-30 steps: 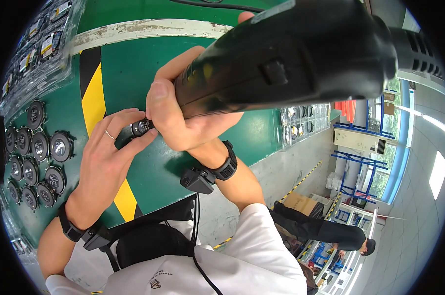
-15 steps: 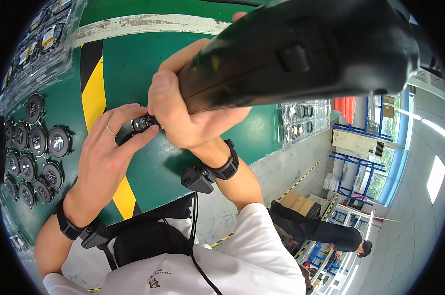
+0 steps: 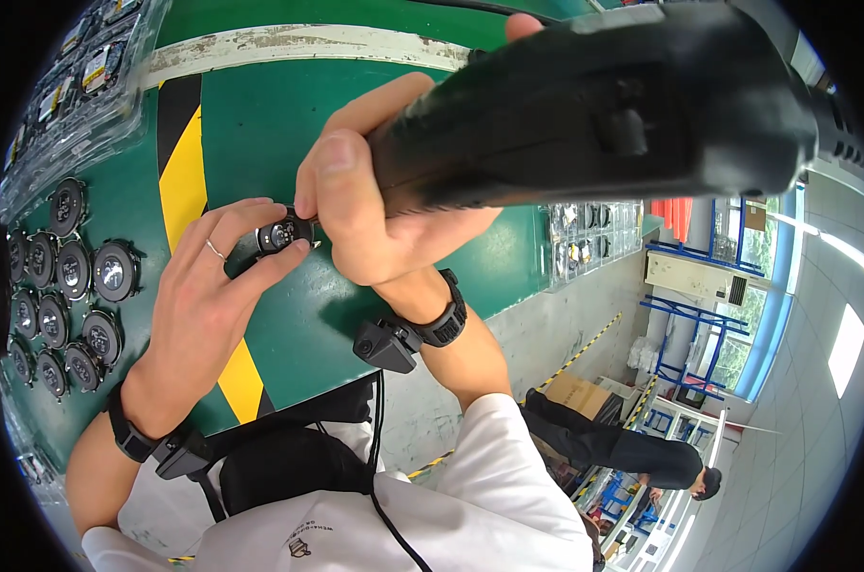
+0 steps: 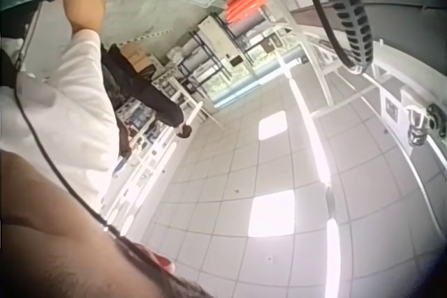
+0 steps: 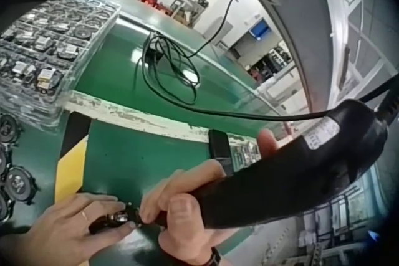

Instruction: Assembling electronic components using an electric screwdriver at a manual assembly station.

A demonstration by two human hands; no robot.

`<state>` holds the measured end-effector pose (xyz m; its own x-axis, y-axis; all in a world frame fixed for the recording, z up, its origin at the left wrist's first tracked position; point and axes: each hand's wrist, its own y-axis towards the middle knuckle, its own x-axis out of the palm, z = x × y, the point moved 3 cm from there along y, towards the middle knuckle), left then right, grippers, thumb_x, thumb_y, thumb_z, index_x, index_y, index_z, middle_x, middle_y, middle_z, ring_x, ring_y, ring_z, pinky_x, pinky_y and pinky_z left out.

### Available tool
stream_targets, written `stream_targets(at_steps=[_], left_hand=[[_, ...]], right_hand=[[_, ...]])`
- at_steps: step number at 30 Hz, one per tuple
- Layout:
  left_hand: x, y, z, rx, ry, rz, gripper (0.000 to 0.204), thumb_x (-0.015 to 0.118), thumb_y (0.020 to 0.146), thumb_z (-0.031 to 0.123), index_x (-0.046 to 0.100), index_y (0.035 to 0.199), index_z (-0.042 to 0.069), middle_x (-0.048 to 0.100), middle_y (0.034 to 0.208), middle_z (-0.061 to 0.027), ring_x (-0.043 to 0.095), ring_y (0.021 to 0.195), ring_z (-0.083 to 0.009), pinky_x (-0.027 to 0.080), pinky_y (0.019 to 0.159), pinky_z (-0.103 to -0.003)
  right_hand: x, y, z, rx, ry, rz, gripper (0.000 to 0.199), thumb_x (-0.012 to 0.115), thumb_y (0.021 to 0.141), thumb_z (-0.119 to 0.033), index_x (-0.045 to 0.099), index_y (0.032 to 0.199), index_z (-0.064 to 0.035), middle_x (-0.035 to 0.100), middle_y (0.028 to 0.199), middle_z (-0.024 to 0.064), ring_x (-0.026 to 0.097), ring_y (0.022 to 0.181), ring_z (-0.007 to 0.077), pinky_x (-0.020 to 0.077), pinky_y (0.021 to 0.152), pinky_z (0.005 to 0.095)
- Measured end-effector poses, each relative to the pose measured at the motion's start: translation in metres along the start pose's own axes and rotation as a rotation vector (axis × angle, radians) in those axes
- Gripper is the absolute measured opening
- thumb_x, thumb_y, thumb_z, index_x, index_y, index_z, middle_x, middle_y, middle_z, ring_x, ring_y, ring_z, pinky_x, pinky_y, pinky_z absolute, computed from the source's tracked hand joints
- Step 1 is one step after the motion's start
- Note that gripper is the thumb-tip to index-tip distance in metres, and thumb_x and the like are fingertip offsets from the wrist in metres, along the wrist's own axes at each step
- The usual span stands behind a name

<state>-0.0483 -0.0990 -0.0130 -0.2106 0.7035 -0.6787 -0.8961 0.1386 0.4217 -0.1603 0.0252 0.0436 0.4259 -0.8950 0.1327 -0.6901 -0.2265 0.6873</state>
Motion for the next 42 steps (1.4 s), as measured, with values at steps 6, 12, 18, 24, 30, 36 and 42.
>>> stream_targets(at_steps=[6, 12, 18, 24, 30, 36, 42], left_hand=[[0.000, 0.000, 0.000, -0.004, 0.003, 0.007, 0.040, 0.070, 0.069, -0.004, 0.074, 0.107, 0.007, 0.059, 0.122, -0.0059, 0.061, 0.108, -0.0267, 0.055, 0.086, -0.039], [0.000, 0.000, 0.000, 0.000, 0.011, 0.009, 0.039, 0.070, 0.069, -0.004, 0.074, 0.107, 0.007, 0.059, 0.122, -0.0060, 0.061, 0.108, -0.0267, 0.055, 0.086, -0.039], [0.000, 0.001, 0.000, -0.003, 0.005, 0.002, 0.039, 0.070, 0.069, -0.004, 0.074, 0.106, 0.007, 0.059, 0.122, -0.0063, 0.061, 0.108, -0.0268, 0.055, 0.086, -0.039], [0.000, 0.000, 0.000, 0.010, 0.011, 0.006, 0.039, 0.069, 0.070, -0.003, 0.074, 0.107, 0.007, 0.059, 0.121, -0.0067, 0.061, 0.108, -0.0269, 0.054, 0.087, -0.040], [-0.001, -0.001, 0.001, -0.006, -0.013, -0.025, 0.038, 0.069, 0.071, 0.000, 0.074, 0.108, 0.007, 0.059, 0.129, -0.0063, 0.060, 0.116, -0.0278, 0.053, 0.093, -0.041], [-0.004, 0.006, 0.004, 0.042, -0.011, -0.071, 0.040, 0.071, 0.077, 0.002, 0.071, 0.117, 0.003, 0.057, 0.141, -0.0071, 0.056, 0.127, -0.0294, 0.049, 0.105, -0.043], [-0.007, 0.009, -0.001, -0.046, -0.015, -0.034, 0.055, 0.073, 0.080, 0.005, 0.062, 0.133, 0.002, 0.053, 0.147, -0.0119, 0.051, 0.136, -0.0344, 0.043, 0.113, -0.047]], right_hand=[[0.001, 0.001, 0.000, -0.025, -0.027, -0.064, 0.103, 0.057, 0.086, 0.010, -0.013, 0.160, -0.0025, 0.063, 0.078, 0.0148, 0.058, 0.048, 0.0147, 0.0510, 0.045, 0.0286], [0.001, 0.000, 0.001, -0.030, -0.036, -0.056, 0.099, 0.059, 0.086, 0.009, -0.009, 0.158, 0.0016, 0.063, 0.079, 0.0148, 0.059, 0.049, 0.0147, 0.0507, 0.045, 0.0280], [0.000, -0.001, 0.001, -0.055, -0.076, -0.059, 0.092, 0.062, 0.086, 0.006, -0.001, 0.154, 0.0070, 0.064, 0.078, 0.0137, 0.060, 0.049, 0.0144, 0.0514, 0.048, 0.0280], [0.006, -0.001, -0.004, 0.004, -0.102, 0.031, 0.085, 0.060, 0.089, -0.003, 0.005, 0.154, 0.0034, 0.060, 0.073, 0.0122, 0.055, 0.044, 0.0156, 0.0494, 0.043, 0.0309], [-0.002, -0.006, -0.005, 0.079, -0.286, 0.067, 0.073, 0.052, 0.096, -0.017, 0.013, 0.156, -0.0072, 0.053, 0.069, 0.0117, 0.047, 0.036, 0.0197, 0.0445, 0.032, 0.0366], [-0.001, -0.003, -0.013, 0.044, -0.150, 0.034, 0.071, 0.048, 0.098, -0.018, 0.012, 0.159, -0.0125, 0.052, 0.074, 0.0112, 0.046, 0.037, 0.0196, 0.0456, 0.033, 0.0369], [-0.007, 0.001, -0.016, 0.014, -0.190, -0.006, 0.073, 0.047, 0.098, -0.017, 0.010, 0.161, -0.0149, 0.052, 0.078, 0.0115, 0.046, 0.039, 0.0194, 0.0464, 0.033, 0.0373]])
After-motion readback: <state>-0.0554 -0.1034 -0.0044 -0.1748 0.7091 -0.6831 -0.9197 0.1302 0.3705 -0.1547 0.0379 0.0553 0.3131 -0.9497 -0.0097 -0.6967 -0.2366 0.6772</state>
